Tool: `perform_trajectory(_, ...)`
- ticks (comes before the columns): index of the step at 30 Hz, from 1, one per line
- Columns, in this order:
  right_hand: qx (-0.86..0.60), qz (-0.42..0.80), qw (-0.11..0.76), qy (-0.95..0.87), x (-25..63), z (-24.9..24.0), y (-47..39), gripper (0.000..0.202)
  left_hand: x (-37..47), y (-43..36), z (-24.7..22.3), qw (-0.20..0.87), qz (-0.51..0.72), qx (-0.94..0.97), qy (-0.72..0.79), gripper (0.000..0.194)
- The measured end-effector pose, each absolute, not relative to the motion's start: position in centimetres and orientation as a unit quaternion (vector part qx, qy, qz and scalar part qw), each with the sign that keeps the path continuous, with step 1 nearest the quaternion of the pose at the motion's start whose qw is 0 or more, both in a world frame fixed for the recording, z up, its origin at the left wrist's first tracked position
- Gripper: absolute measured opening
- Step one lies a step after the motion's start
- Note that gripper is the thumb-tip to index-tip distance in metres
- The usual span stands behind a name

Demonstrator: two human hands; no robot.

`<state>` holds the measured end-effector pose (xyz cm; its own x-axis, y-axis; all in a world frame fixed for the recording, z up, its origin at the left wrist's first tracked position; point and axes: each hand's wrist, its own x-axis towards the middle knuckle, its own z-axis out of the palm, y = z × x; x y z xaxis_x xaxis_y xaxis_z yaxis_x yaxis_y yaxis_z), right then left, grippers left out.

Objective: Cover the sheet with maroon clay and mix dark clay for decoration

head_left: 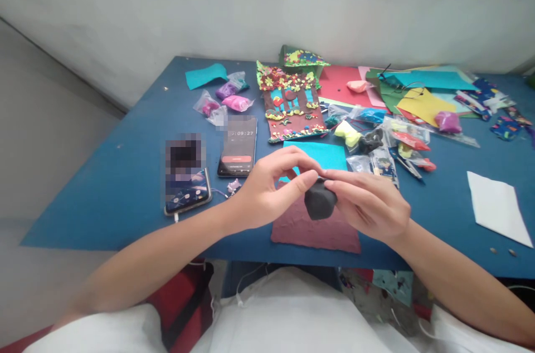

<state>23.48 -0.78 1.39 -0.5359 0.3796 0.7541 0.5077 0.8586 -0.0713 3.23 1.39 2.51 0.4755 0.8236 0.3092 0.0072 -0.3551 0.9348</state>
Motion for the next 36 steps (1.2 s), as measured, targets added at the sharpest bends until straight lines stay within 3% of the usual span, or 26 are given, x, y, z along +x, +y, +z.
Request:
perform_trajectory(4, -0.273, -0.059, 0.431, -0.858, 23.6, 1.6, -1.1, 0.026, 3.2, 1.3, 2.7, 0.663, 0.315, 0.618, 0.280, 0.035)
perform_trajectory(7, -0.275, -0.042, 0.451, -0.848, 23.6, 1.4, -1.0, 0.032, 3.4, 1.2, 2.7, 0.700, 0.286, 0.581, 0.303, 0.039)
perform_trajectory(11, -0.312, 0.054, 0.464, -0.827, 23.4, 1.3, -0.9, 0.037, 3.5, 1.2, 2.8, 0.622, 0.360, 0.613, 0.327, 0.030)
perform_trajectory(17, -0.383, 0.287, 0.457, -0.750, 23.3, 1.6, -1.2, 0.026, 3.4, 1.4, 2.5, 0.433, 0.413, 0.719, 0.353, 0.020)
perform_trajectory(24, -0.420, 0.276, 0.457, -0.734, 22.5, 1.6, -0.9, 0.008, 3.5, 1.4, 2.0, 0.331, 0.419, 0.780, 0.325, 0.015)
perform_trajectory(36, -0.447, 0.297, 0.446, -0.717, 22.1, 1.5, -1.0, 0.002, 3.5, 1.1, 2.0, 0.309, 0.412, 0.798, 0.314, 0.011)
